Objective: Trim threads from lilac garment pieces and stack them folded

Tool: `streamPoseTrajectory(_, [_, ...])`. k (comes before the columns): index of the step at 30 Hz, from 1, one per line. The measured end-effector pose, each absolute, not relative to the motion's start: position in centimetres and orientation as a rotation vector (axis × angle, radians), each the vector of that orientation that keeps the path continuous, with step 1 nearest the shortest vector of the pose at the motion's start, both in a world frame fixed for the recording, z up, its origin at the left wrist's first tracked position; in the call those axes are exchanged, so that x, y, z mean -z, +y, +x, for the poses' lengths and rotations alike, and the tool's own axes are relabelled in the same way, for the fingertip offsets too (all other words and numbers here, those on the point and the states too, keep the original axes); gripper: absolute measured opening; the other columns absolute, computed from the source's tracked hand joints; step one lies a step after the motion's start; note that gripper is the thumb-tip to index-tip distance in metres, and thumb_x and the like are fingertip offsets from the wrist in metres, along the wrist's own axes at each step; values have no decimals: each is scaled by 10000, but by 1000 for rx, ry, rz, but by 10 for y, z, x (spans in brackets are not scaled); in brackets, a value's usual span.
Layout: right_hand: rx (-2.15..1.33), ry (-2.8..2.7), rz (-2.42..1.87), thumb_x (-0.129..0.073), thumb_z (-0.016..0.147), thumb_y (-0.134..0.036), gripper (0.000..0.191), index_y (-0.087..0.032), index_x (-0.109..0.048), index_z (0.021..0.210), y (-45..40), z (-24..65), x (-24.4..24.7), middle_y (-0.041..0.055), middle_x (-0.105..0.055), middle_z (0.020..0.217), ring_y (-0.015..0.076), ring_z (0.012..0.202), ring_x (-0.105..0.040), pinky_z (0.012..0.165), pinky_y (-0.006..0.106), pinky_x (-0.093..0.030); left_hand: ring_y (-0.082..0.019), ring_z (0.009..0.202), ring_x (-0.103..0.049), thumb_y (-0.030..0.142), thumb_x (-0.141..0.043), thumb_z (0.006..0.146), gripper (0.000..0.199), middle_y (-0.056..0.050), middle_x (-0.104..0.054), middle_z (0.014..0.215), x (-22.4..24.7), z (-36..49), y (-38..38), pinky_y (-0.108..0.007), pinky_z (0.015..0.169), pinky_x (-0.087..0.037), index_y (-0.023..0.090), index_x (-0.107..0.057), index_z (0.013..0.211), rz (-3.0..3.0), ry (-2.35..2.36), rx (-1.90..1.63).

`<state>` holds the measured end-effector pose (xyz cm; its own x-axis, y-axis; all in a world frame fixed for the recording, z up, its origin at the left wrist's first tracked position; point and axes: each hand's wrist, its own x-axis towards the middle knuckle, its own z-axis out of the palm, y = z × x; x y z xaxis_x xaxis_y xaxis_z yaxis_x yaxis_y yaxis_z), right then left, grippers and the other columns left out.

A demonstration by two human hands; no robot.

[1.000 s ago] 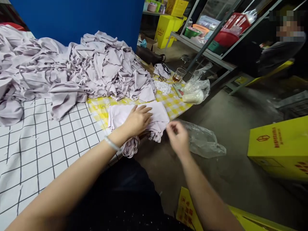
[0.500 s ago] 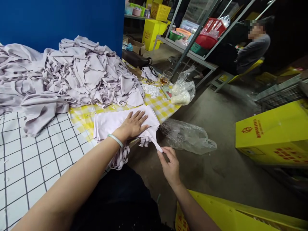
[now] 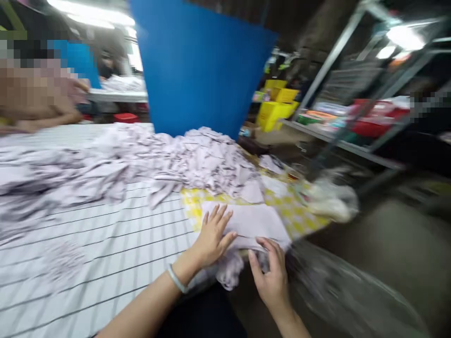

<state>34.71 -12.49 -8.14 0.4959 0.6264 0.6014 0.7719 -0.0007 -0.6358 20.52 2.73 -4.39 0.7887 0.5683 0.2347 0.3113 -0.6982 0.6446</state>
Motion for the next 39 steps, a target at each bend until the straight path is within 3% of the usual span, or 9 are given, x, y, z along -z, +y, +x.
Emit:
streamPoseTrajectory(5, [-105,-1832,-1444,-587,894,-248,284,-252,-601,1178,29,254,66,99,-668,1087,299,1043,-619,894,470,-516,-251,1521,-242,445,-425,993,503,-81,-367,1603,62,87,50,-505,1241,-234,279,-460,1467,1934,1116,-809])
streamPoseTrajectory(9, [22,-1842,-1626,-604,845,-204,410,-160,-583,1252,147,217,49,199,-597,1215,359,1115,-554,916,519,-480,-254,1454,-390,449,-460,969,469,-107,-476,1525,62,33,71,-462,1197,-343,248,-536,1386,1639,1336,-932])
streamPoseTrajectory(12, [83,-1867,-1781,-643,816,-168,242,-173,-665,1056,193,226,31,206,-591,1207,386,1134,-510,929,560,-435,-264,1411,-447,412,-529,936,450,-110,-496,1500,59,20,88,-445,1123,-436,254,-547,1357,1604,1350,-948])
streamPoseTrajectory(15, [27,-2061,-1661,-593,858,-140,96,-213,-655,858,179,224,16,128,-649,1092,318,1107,-534,977,496,-428,-290,1417,-425,308,-644,842,540,-134,-483,1496,54,26,110,-472,1139,-406,223,-532,1364,1678,1366,-975])
streamPoseTrajectory(18, [-136,-2227,-1313,-494,915,-148,144,-218,-619,907,115,195,9,103,-657,1008,263,998,-583,895,422,-498,-295,1311,-525,173,-672,737,615,-168,-536,1424,44,34,126,-455,1085,-449,162,-545,1339,1684,1377,-985])
streamPoseTrajectory(24, [-636,-2314,-853,-478,923,-101,166,-205,-562,1021,-4,165,17,67,-651,926,200,859,-627,751,335,-560,-216,800,-662,209,-589,731,204,-24,-716,810,36,-27,92,-300,738,-522,173,-712,889,1604,1328,-837])
streamPoseTrajectory(31, [-392,-2323,-1291,-511,883,-71,449,-265,-567,1284,57,209,57,132,-543,1341,305,1230,-533,987,537,-506,-234,1017,-668,121,-530,738,552,-95,-664,1207,43,-77,42,-374,892,-549,187,-592,1283,1587,1655,-868])
streamPoseTrajectory(36, [-361,-2507,-1177,-518,853,-72,242,-215,-676,970,64,221,61,123,-625,1191,300,1128,-571,936,502,-520,-235,1129,-621,-11,-435,741,405,-72,-666,1202,38,-81,26,-458,1004,-516,215,-695,955,2090,1551,-777])
streamPoseTrajectory(39, [-297,-2441,-1289,-506,855,-87,378,-220,-614,1192,36,236,58,138,-578,1301,316,1199,-540,975,534,-498,-269,1153,-599,-36,-449,729,423,-115,-660,1219,31,-84,16,-510,997,-514,189,-669,1012,2244,1615,-751])
